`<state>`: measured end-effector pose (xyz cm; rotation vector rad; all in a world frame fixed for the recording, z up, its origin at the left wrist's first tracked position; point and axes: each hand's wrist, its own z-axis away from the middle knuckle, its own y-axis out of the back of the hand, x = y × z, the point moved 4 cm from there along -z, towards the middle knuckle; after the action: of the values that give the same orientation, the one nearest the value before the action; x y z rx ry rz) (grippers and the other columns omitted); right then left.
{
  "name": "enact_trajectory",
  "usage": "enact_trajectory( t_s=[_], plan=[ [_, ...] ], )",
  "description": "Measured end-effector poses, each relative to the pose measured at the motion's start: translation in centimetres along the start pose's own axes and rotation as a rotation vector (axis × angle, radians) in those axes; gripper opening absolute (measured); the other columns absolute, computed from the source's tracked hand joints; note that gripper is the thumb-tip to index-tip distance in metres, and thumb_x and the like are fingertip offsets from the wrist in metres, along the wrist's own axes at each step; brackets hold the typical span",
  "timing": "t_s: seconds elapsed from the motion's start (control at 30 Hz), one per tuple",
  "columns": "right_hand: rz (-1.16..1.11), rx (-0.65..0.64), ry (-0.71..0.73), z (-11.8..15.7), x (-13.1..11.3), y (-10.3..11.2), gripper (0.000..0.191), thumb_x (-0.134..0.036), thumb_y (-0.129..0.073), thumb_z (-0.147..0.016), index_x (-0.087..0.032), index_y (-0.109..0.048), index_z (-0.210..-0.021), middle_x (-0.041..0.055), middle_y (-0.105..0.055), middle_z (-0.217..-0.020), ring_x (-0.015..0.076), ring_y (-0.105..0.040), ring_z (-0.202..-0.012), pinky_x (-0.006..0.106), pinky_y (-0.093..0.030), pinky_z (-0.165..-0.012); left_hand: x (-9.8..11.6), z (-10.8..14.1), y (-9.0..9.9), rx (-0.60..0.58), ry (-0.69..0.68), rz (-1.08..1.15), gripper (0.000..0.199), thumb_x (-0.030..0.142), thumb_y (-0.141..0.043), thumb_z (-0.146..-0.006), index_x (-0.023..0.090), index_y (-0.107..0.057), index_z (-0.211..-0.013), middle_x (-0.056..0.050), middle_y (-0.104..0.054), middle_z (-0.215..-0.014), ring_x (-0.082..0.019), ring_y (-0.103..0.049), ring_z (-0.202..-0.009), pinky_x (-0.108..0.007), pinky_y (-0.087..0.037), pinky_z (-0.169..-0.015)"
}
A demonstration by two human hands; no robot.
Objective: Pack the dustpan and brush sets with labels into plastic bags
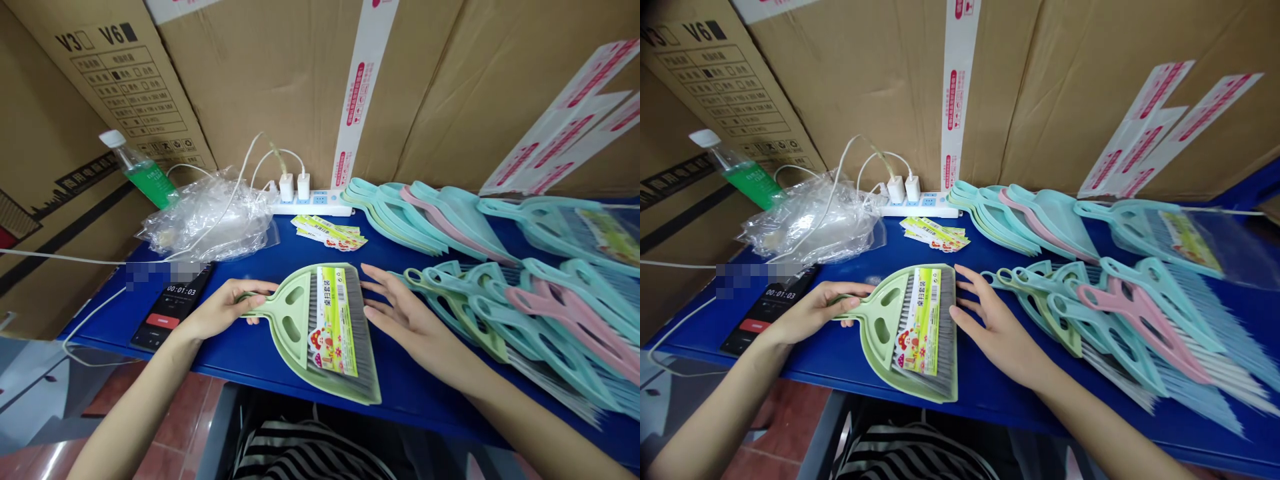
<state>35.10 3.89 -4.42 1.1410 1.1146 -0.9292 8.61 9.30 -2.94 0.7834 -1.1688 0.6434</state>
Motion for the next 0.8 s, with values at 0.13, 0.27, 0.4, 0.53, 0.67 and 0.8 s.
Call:
enact_trajectory(
  t_s=[0.13, 0.27, 0.4, 0.53, 0.67, 0.8],
  plan=[
    [-0.204, -0.033, -0.123, -0.2, 0.2, -0.3, 0.076, -0.056, -0.060, -0.082, -0.031, -0.029, -0.148, 0.0129, -0.038, -0.152, 0.0292, -0.047, -0.131, 0.049, -0.044, -0.104, 0.0, 0.0, 0.1, 0.016, -0.018, 0.034, 0.042, 0.044, -0.070, -0.080, 0.015, -0.071, -0.110, -0.005, -0.069, -0.081, -0.008, -0.050, -0.056, -0.020, -0.045, -0.053],
    [-0.446, -0.165, -0.269, 0.0, 0.2, -1.3, 0.097, -0.053, -0.065, -0.079, -0.034, -0.006, -0.155, 0.0122, -0.047, -0.146, 0.0273, -0.056, -0.121, 0.047, -0.050, -0.095, -0.2, -0.2, -0.1, 0.000, -0.011, 0.020, 0.041, 0.043, -0.068, -0.081, 0.014, -0.070, -0.111, -0.005, -0.070, -0.082, -0.010, -0.052, -0.058, -0.021, -0.046, -0.054],
    [-0.503, -0.183, -0.274, 0.0, 0.1, -1.6, 0.112, -0.047, -0.070, -0.078, -0.039, 0.014, -0.151, 0.0079, -0.054, -0.140, 0.0237, -0.062, -0.112, 0.044, -0.051, -0.091, -0.4, -0.3, -0.3, -0.007, -0.014, 0.038, 0.043, 0.045, -0.068, -0.082, 0.015, -0.069, -0.112, -0.006, -0.070, -0.083, -0.010, -0.053, -0.059, -0.021, -0.045, -0.054],
    [-0.503, -0.167, -0.236, -0.2, 0.3, -1.7, 0.111, -0.047, -0.073, -0.076, -0.042, 0.008, -0.152, 0.0048, -0.057, -0.138, 0.0221, -0.063, -0.110, 0.043, -0.051, -0.091, -0.2, -0.3, -0.3, 0.010, -0.008, 0.056, 0.043, 0.047, -0.068, -0.081, 0.015, -0.070, -0.110, -0.004, -0.069, -0.080, -0.010, -0.053, -0.059, -0.021, -0.045, -0.055],
    [-0.437, -0.167, -0.188, -0.4, 0.6, -1.6, 0.071, -0.051, -0.073, -0.074, -0.033, -0.050, -0.139, 0.0066, -0.062, -0.132, 0.0252, -0.062, -0.112, 0.044, -0.049, -0.097, 0.2, -0.2, -0.3, 0.040, 0.006, 0.060, 0.041, 0.047, -0.068, -0.082, 0.016, -0.071, -0.107, -0.004, -0.069, -0.081, -0.010, -0.054, -0.059, -0.022, -0.047, -0.057],
    [-0.394, -0.131, -0.174, -0.5, 0.9, -1.4, 0.049, -0.050, -0.076, -0.071, -0.027, -0.067, -0.114, 0.0067, -0.068, -0.119, 0.0271, -0.063, -0.110, 0.047, -0.049, -0.097, 0.5, 0.0, -0.4, 0.036, 0.000, 0.073, 0.037, 0.044, -0.069, -0.081, 0.016, -0.070, -0.105, -0.003, -0.069, -0.080, -0.010, -0.054, -0.060, -0.022, -0.047, -0.059]
  ],
)
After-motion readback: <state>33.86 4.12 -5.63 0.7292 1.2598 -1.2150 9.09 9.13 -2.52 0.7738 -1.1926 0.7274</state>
